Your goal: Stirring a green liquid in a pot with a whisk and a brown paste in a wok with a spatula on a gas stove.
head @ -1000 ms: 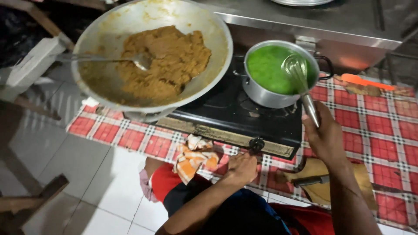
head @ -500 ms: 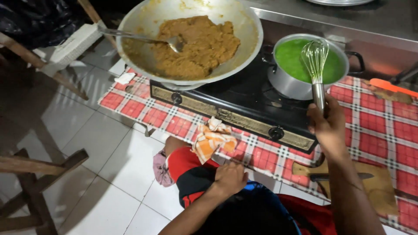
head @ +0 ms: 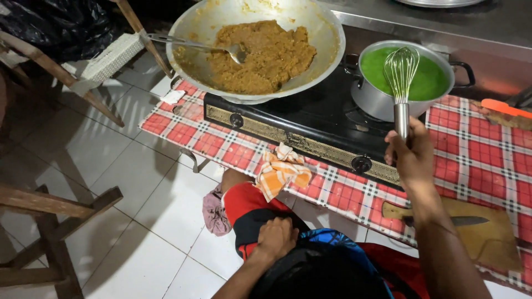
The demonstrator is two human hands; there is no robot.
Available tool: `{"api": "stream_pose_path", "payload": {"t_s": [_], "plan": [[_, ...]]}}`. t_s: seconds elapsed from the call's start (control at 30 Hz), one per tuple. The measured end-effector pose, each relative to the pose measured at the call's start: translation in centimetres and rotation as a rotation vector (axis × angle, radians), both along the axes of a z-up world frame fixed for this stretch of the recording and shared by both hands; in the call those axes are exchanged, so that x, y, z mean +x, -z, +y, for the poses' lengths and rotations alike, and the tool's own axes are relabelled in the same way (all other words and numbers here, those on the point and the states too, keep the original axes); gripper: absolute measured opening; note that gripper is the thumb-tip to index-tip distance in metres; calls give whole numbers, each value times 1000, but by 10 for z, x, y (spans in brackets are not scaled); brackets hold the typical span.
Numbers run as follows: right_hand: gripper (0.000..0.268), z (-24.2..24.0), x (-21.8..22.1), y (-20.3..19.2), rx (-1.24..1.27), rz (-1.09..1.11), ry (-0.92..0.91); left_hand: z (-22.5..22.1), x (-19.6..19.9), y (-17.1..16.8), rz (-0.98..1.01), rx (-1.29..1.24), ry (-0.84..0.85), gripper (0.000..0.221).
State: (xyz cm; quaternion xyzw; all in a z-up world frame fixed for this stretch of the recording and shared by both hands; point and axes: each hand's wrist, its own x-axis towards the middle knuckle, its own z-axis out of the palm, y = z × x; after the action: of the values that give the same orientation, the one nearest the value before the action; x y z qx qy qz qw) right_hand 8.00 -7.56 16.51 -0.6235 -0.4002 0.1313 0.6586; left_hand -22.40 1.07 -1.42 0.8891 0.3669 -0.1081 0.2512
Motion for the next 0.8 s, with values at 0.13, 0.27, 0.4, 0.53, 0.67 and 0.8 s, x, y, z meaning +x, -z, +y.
{"api": "stream_pose_path", "payload": {"t_s": [0.13,0.27,0.4,0.53,0.67,0.8], "plan": [[46,0,-2,3,48,-6,-22,-3,-2,-4,-9,3,-26,40],[47,3,-13,-7,12,51,44,-6,-4,1,-23,10,-30,43],[51,4,-24,-15,-7,84,54,-7,-5,-14,-26,-5,-30,41],[52,4,-29,-19,-23,80,58,-8,-7,6,-16,5,-39,42],[51,5,-31,-22,-25,83,57,-11,-10,7,-73,42,-40,43],[49,3,-35,-22,-36,94,62,-19,-16,5,-81,-15,-77,44]]}}
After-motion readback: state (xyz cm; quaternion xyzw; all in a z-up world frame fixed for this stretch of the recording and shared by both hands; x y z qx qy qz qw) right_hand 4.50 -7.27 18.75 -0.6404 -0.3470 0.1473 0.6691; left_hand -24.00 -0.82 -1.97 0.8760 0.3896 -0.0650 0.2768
